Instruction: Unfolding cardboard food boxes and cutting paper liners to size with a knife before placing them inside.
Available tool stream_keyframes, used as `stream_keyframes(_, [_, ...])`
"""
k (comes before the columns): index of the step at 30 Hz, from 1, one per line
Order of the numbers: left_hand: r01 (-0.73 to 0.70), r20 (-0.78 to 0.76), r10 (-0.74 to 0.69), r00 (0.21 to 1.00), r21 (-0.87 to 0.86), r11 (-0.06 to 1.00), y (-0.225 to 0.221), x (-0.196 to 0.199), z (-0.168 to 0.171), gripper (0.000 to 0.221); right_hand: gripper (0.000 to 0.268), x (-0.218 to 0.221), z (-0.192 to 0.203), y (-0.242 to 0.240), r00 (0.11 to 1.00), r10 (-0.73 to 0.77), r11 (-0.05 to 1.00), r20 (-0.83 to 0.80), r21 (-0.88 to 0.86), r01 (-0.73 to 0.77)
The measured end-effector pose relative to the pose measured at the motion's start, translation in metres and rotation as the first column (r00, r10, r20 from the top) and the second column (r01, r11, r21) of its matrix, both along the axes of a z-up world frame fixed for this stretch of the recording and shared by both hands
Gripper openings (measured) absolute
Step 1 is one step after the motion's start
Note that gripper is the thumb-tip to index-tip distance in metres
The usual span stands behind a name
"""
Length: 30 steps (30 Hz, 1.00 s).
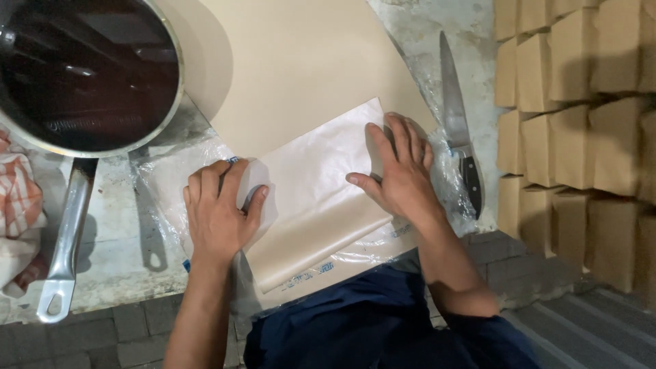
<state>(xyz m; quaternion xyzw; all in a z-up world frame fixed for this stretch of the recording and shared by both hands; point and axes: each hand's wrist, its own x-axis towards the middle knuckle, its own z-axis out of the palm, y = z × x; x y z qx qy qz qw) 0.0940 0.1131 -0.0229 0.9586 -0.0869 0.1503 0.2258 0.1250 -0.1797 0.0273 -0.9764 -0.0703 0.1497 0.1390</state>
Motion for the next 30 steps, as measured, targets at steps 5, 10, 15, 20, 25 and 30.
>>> stream_keyframes(5, [0.141,0.064,-0.151,0.986,0.142,0.980,-0.005,-0.003,0.020,0.041,0.087,-0.006,-0.016,-0.006,0.995,0.021,1.000,0.102,-0.019,-0.019])
stream_keyframes(10, [0.227,-0.090,-0.211,0.973,0.516,0.826,-0.024,-0.009,0.023,0.068,0.088,-0.008,-0.036,-0.018,0.987,0.001,1.000,0.163,0.002,-0.001])
stream_keyframes(15, [0.242,-0.070,-0.245,0.967,0.550,0.799,-0.050,-0.017,0.031,0.086,0.089,-0.015,-0.039,-0.022,0.962,-0.038,0.999,0.270,-0.017,0.044])
stream_keyframes(20, [0.162,-0.002,-0.211,0.977,0.647,0.745,-0.064,-0.036,0.026,0.124,0.088,-0.020,-0.037,-0.025,0.962,-0.040,0.999,0.270,-0.014,0.046])
stream_keyframes(25, [0.220,-0.264,-0.112,0.958,0.426,0.878,-0.065,-0.034,0.011,0.135,0.083,-0.018,-0.037,-0.028,0.978,-0.026,0.999,0.208,0.048,0.016])
stream_keyframes(30, [0.220,-0.430,0.010,0.903,0.481,0.849,-0.063,-0.021,0.006,0.142,0.082,-0.020,-0.043,-0.028,0.968,-0.039,0.999,0.248,0.035,0.032])
